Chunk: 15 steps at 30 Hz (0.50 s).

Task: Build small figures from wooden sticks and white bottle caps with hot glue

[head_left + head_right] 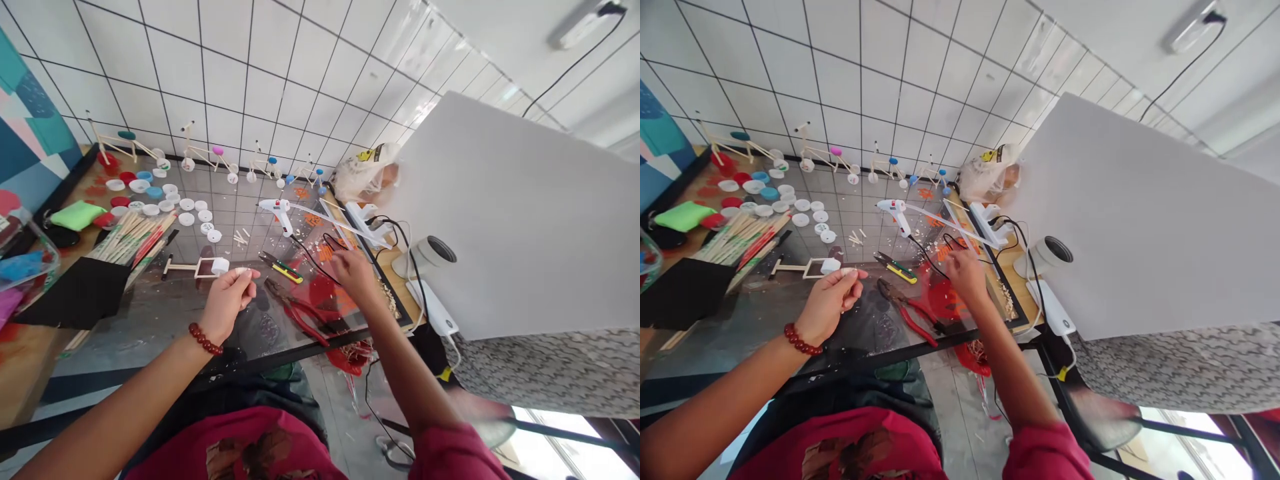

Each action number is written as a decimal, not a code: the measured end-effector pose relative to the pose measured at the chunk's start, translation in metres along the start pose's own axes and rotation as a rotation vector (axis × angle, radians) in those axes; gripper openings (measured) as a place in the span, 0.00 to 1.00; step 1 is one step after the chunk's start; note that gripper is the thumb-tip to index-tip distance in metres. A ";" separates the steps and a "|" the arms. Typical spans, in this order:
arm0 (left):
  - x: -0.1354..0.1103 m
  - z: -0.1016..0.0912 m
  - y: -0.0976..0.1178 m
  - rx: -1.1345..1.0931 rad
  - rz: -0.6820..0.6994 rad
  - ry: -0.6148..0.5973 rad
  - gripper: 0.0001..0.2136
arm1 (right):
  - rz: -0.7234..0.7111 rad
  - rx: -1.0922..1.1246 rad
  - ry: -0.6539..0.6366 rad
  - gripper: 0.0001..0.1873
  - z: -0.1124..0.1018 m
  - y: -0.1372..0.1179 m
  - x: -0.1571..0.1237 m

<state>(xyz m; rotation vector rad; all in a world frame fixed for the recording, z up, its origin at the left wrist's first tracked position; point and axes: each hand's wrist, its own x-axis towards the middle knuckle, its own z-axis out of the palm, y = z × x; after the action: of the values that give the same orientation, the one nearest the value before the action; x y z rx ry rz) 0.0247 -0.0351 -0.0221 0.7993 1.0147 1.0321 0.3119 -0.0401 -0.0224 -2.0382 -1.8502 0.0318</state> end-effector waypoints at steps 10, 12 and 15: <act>-0.008 0.002 -0.004 0.078 -0.058 0.046 0.25 | 0.123 -0.419 0.006 0.20 0.025 0.064 0.207; -0.012 0.002 -0.004 0.103 -0.090 0.044 0.24 | 0.143 -0.445 -0.003 0.19 0.032 0.072 0.227; -0.018 0.003 -0.004 0.118 -0.113 0.028 0.23 | 0.163 -0.461 -0.036 0.17 0.040 0.082 0.248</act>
<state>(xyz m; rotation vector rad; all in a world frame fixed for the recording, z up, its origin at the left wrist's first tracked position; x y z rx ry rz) 0.0255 -0.0534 -0.0195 0.8161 1.1399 0.8948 0.4117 0.2047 -0.0249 -2.5043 -1.8347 -0.3464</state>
